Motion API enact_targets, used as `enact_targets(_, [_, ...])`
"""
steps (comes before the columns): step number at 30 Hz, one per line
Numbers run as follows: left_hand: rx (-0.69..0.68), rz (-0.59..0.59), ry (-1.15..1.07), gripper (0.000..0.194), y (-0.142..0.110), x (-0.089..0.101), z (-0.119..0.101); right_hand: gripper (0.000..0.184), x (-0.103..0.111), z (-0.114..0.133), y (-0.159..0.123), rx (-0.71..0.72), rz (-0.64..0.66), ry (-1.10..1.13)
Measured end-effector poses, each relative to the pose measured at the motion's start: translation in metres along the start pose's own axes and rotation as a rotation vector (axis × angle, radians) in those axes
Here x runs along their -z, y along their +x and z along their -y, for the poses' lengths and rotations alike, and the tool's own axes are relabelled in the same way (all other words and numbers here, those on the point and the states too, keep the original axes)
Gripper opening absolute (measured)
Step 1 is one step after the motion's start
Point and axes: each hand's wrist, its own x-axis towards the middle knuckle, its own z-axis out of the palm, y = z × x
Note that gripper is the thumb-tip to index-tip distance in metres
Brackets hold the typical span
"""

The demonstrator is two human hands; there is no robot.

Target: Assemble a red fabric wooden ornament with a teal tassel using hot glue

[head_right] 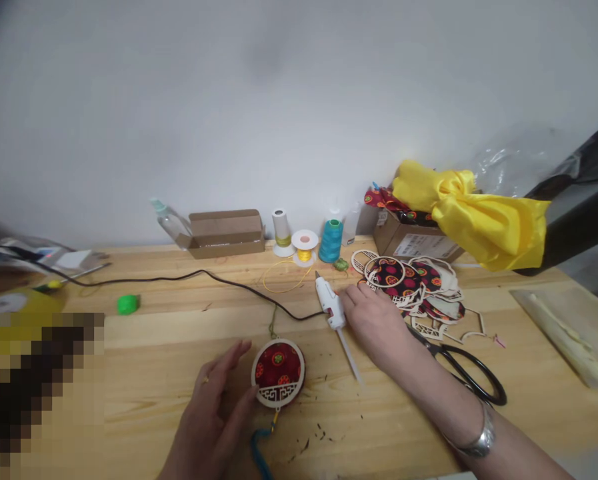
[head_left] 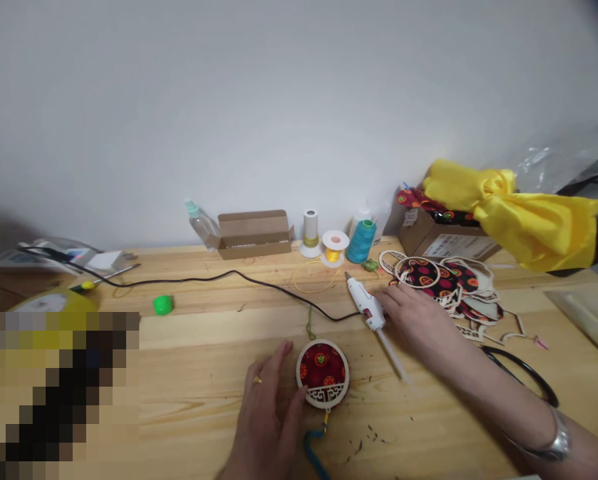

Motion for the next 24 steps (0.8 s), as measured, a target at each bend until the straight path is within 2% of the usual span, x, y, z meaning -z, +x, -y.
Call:
enact_targets(6, [-0.004,-0.005,-0.003,0.053,0.000,0.001,0.000,0.024,0.014,-0.006,0.005,-0.013,-0.046,0.057])
enact_targets(12, [0.073,-0.083,-0.082,0.046,-0.002,-0.006,-0.005,0.052,0.003,-0.012,0.013,0.031,-0.058,0.152])
enact_targets(16, [0.078,-0.096,-0.098,0.047,-0.002,-0.008,-0.005,0.062,-0.002,-0.011,0.019,0.059,-0.030,0.199])
enact_targets(21, [0.088,-0.105,-0.105,0.045,-0.003,-0.011,-0.004,0.048,-0.007,-0.009,0.025,0.076,-0.028,0.159])
enact_targets(24, [0.078,-0.101,-0.095,0.044,-0.004,-0.005,-0.006,0.045,-0.010,-0.009,0.024,0.086,-0.056,0.134])
